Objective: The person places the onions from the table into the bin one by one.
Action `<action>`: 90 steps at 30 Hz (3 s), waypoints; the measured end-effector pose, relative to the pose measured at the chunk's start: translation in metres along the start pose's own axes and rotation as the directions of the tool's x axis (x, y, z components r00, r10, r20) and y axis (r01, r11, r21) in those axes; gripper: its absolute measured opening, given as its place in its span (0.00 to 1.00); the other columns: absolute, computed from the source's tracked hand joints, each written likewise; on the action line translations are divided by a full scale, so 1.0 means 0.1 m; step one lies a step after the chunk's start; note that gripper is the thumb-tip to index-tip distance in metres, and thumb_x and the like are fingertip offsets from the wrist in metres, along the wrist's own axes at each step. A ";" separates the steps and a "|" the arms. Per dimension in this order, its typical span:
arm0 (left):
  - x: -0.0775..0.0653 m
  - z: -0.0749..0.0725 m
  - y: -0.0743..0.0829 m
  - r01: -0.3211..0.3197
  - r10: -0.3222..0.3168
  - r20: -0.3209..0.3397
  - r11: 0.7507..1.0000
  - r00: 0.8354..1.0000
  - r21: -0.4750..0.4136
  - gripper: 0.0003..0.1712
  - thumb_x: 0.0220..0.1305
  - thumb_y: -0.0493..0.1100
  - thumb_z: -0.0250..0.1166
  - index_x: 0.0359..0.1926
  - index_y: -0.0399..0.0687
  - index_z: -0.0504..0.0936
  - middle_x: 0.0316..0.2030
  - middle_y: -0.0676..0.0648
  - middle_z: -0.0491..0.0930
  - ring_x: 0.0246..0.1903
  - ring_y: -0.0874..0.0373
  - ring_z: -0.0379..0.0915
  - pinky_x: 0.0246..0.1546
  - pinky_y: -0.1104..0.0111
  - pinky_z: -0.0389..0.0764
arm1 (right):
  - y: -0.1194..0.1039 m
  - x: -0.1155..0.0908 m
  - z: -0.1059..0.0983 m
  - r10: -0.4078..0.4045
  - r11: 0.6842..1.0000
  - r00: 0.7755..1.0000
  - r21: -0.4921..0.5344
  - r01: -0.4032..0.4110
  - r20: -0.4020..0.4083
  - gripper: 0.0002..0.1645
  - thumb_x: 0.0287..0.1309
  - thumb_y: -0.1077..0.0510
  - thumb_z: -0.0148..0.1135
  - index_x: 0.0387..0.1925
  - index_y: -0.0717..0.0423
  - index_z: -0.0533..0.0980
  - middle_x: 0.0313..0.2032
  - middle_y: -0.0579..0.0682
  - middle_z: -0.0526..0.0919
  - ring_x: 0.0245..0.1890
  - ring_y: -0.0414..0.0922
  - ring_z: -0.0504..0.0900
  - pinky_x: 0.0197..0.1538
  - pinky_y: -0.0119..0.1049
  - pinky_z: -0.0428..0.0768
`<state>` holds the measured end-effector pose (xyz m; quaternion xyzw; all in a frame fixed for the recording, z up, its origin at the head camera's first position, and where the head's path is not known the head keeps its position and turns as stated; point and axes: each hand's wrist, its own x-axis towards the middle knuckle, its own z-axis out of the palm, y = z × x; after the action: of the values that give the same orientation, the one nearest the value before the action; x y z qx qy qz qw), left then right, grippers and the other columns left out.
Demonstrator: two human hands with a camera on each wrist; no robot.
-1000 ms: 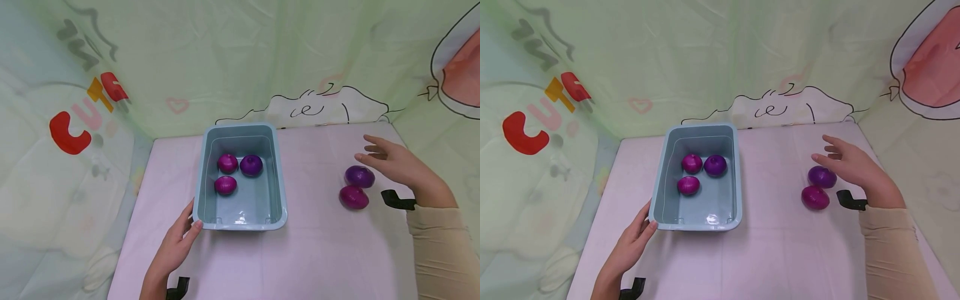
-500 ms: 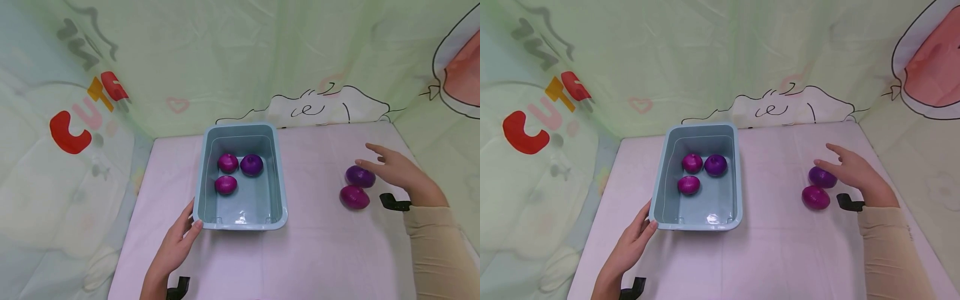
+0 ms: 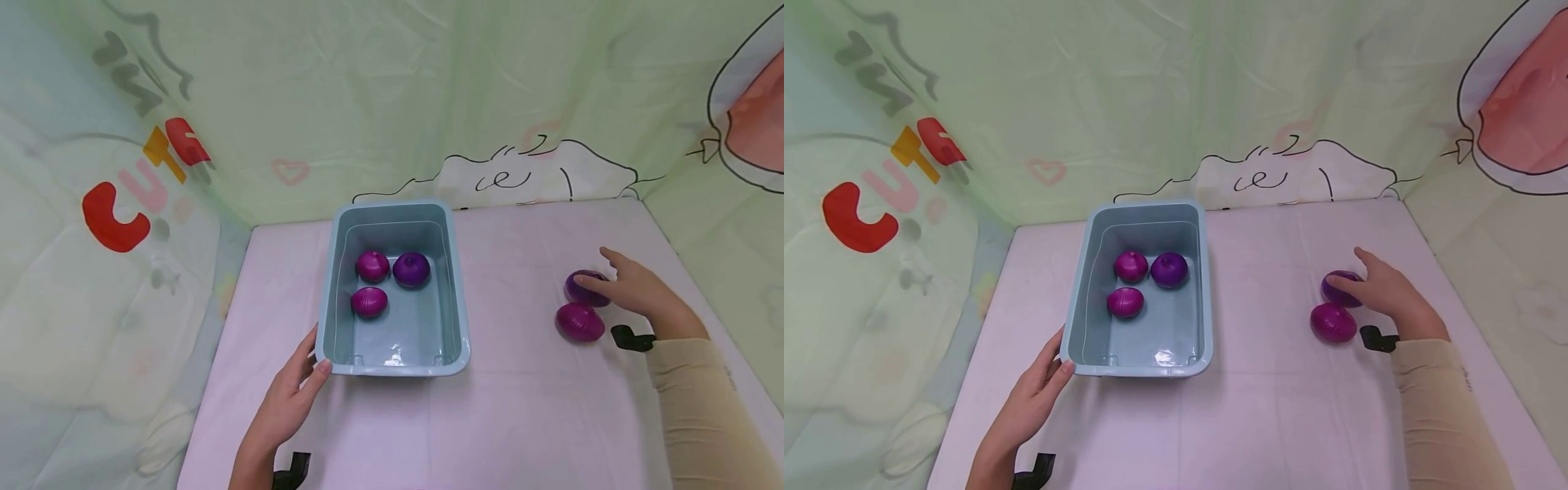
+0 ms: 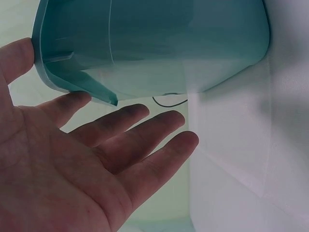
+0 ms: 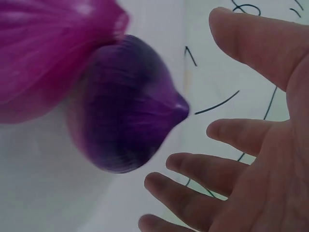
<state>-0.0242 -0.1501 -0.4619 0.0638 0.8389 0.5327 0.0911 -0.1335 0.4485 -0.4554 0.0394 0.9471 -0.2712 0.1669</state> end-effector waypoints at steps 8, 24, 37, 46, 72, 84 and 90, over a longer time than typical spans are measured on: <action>0.00 -0.01 0.01 0.003 -0.003 0.000 1.000 1.000 -0.008 0.38 0.78 0.57 0.60 0.82 0.74 0.54 0.77 0.53 0.59 0.69 0.35 0.65 0.56 0.41 0.77 | 0.03 0.01 0.07 0.013 1.000 1.000 0.008 -0.013 0.006 0.64 0.73 0.30 0.53 0.77 0.77 0.38 0.69 0.87 0.49 0.67 0.83 0.51 0.64 0.77 0.56; 0.00 0.00 -0.01 0.020 -0.020 0.001 1.000 1.000 -0.007 0.38 0.77 0.59 0.60 0.81 0.76 0.54 0.77 0.53 0.58 0.70 0.34 0.64 0.56 0.41 0.77 | 0.06 0.07 0.26 0.070 0.997 0.997 -0.021 -0.070 0.007 0.66 0.70 0.27 0.55 0.76 0.78 0.42 0.67 0.88 0.51 0.65 0.85 0.53 0.62 0.79 0.59; 0.01 0.00 -0.01 0.015 -0.015 -0.003 1.000 1.000 -0.007 0.38 0.78 0.55 0.60 0.81 0.74 0.54 0.77 0.53 0.58 0.69 0.35 0.64 0.56 0.41 0.77 | -0.01 0.03 0.32 0.095 0.995 0.995 -0.026 -0.095 -0.020 0.66 0.68 0.31 0.60 0.76 0.78 0.41 0.65 0.88 0.53 0.62 0.84 0.58 0.59 0.79 0.62; 0.00 0.00 0.01 -0.001 0.002 0.002 1.000 1.000 -0.017 0.38 0.79 0.54 0.60 0.81 0.75 0.54 0.77 0.55 0.59 0.70 0.36 0.63 0.57 0.42 0.76 | -0.03 0.03 0.33 0.125 0.992 0.992 -0.006 -0.125 -0.018 0.67 0.66 0.28 0.60 0.75 0.79 0.44 0.64 0.87 0.56 0.60 0.82 0.61 0.56 0.78 0.67; 0.01 -0.01 0.01 -0.010 0.010 0.004 1.000 1.000 -0.010 0.38 0.78 0.55 0.60 0.81 0.76 0.54 0.77 0.57 0.58 0.71 0.39 0.63 0.59 0.42 0.75 | -0.51 0.01 -0.01 0.133 0.963 0.978 0.254 -0.090 -0.162 0.69 0.64 0.22 0.55 0.81 0.66 0.42 0.70 0.81 0.56 0.64 0.78 0.61 0.59 0.77 0.67; 0.01 -0.01 -0.02 -0.022 0.022 0.006 1.000 1.000 -0.015 0.38 0.79 0.54 0.60 0.81 0.75 0.54 0.77 0.57 0.58 0.71 0.40 0.63 0.60 0.43 0.74 | -0.86 -0.03 -0.12 0.033 0.770 0.985 0.632 0.083 -0.170 0.57 0.71 0.34 0.59 0.82 0.61 0.46 0.73 0.66 0.57 0.56 0.44 0.77 0.57 0.33 0.79; 0.01 -0.02 -0.02 -0.038 0.038 0.004 0.999 0.999 -0.024 0.38 0.78 0.54 0.60 0.81 0.76 0.54 0.77 0.58 0.59 0.70 0.41 0.65 0.62 0.42 0.72 | -1.15 -0.12 -0.20 -0.147 0.314 0.970 0.921 0.231 -0.193 0.41 0.76 0.53 0.60 0.77 0.64 0.53 0.66 0.57 0.65 0.54 0.46 0.85 0.56 0.36 0.81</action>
<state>-0.0254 -0.1523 -0.4632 0.0800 0.8311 0.5440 0.0837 -0.1472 0.3612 -0.3777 0.0270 0.6221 -0.7811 0.0462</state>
